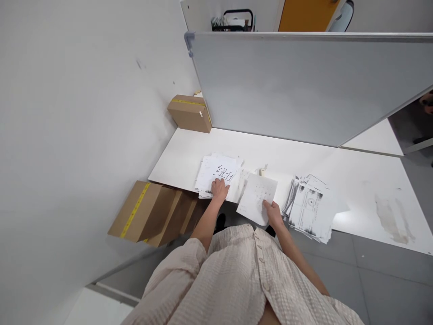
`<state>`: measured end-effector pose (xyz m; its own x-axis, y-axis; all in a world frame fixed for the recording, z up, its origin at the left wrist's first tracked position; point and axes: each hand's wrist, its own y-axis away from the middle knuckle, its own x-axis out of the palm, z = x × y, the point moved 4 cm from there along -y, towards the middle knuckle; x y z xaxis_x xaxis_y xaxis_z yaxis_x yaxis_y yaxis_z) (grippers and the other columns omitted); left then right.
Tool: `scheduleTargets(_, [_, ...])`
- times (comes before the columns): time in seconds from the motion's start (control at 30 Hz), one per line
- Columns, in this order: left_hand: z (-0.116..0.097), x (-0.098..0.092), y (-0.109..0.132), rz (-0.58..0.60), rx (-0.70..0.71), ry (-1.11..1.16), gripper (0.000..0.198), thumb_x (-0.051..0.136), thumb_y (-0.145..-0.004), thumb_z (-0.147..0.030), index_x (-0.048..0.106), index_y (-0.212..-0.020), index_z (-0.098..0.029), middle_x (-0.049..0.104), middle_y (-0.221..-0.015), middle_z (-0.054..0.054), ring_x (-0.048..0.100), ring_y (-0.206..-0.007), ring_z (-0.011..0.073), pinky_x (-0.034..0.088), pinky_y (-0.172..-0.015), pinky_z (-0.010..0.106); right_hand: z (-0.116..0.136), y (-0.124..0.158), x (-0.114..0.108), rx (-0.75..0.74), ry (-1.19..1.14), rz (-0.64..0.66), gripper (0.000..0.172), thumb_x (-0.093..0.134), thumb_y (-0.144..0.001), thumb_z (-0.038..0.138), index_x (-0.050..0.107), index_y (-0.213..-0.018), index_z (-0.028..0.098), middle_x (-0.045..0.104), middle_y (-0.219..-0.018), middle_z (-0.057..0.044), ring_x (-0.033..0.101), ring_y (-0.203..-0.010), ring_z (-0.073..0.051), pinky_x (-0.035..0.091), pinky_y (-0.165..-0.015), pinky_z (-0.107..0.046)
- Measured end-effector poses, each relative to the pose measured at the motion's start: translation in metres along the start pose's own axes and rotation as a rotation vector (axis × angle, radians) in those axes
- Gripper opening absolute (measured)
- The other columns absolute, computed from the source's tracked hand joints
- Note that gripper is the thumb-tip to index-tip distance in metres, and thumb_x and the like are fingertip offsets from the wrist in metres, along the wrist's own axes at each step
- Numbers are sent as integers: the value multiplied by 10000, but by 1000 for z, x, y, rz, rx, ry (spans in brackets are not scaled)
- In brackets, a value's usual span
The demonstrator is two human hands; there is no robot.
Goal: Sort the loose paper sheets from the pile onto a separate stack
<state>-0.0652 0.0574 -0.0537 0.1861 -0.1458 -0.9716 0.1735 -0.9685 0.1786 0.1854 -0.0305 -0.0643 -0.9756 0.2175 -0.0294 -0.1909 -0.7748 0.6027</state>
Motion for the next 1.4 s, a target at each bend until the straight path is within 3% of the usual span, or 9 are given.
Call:
scheduleTargets(0.13, [-3, 4, -1, 6, 17, 47, 459, 499, -769, -352, 473, -1172, -134, 467, -1140, 142, 428, -1012, 279, 355, -827, 358, -4, -1, 0, -5, 0, 8, 436, 564, -672, 412, 566, -1026, 157, 656, -945, -99, 625, -772, -238, 502, -569, -315])
scheduleTargets(0.3, [-4, 6, 2, 6, 60, 101, 312, 416, -816, -311, 587, -1009, -135, 481, -1129, 148, 435, -1018, 275, 342, -854, 381, -7, -4, 0, -33, -1, 5, 386, 564, -671, 415, 574, -961, 161, 651, -968, -99, 626, -786, -232, 497, -561, -299])
scheduleTargets(0.53, [5, -21, -4, 36, -42, 240, 309, 309, -831, -180, 608, -778, -124, 575, -788, 123, 537, -780, 220, 379, -698, 325, 3, 5, 1, -2, 13, 42, 403, 565, -683, 423, 564, -1011, 190, 624, -1041, -96, 622, -799, -243, 511, -558, -315])
scheduleTargets(0.7, [28, -73, -1, -172, -120, 754, 216, 435, -763, -272, 564, -633, -158, 506, -574, 7, 494, -611, 139, 366, -591, 244, 7, 3, -5, 10, -41, -14, 351, 573, -681, 374, 579, -970, 174, 648, -972, -95, 627, -773, -243, 516, -602, -339])
scheduleTargets(0.8, [30, -97, 7, -69, -121, 1243, 221, 514, -709, -364, 558, -676, -150, 506, -576, -13, 490, -597, 120, 386, -564, 221, 9, -1, -2, 39, -89, 7, 292, 588, -672, 338, 586, -917, 181, 668, -899, -81, 631, -748, -238, 517, -604, -345])
scheduleTargets(0.9, [17, -109, 20, 86, -104, 1531, 260, 561, -671, -401, 552, -696, -143, 546, -637, 3, 506, -635, 123, 414, -586, 224, 15, -1, 12, 90, -185, 143, 275, 604, -668, 329, 587, -898, 177, 675, -866, -82, 634, -736, -240, 519, -615, -357])
scheduleTargets(1.03, [-4, -93, 35, 199, -131, 1498, 239, 600, -629, -368, 566, -678, -137, 560, -655, 13, 500, -623, 118, 407, -570, 218, 30, 7, 32, 99, -276, 303, 330, 620, -669, 342, 584, -944, 162, 675, -871, -98, 634, -773, -246, 519, -648, -364])
scheduleTargets(1.23, [-21, -56, 47, 268, -59, 1262, 258, 555, -649, -393, 533, -601, -140, 477, -557, -21, 420, -526, 84, 327, -477, 187, 48, 12, 32, -39, -278, 334, 363, 610, -679, 360, 589, -996, 185, 687, -803, -67, 633, -800, -226, 507, -702, -349])
scheduleTargets(1.4, [-28, -54, 50, 205, 25, 1140, 244, 511, -685, -357, 499, -558, -149, 383, -497, -43, 344, -486, 67, 266, -451, 185, 56, 15, 22, -56, -261, 329, 402, 545, -720, 455, 589, -1017, 189, 682, -824, -71, 625, -813, -220, 498, -700, -341])
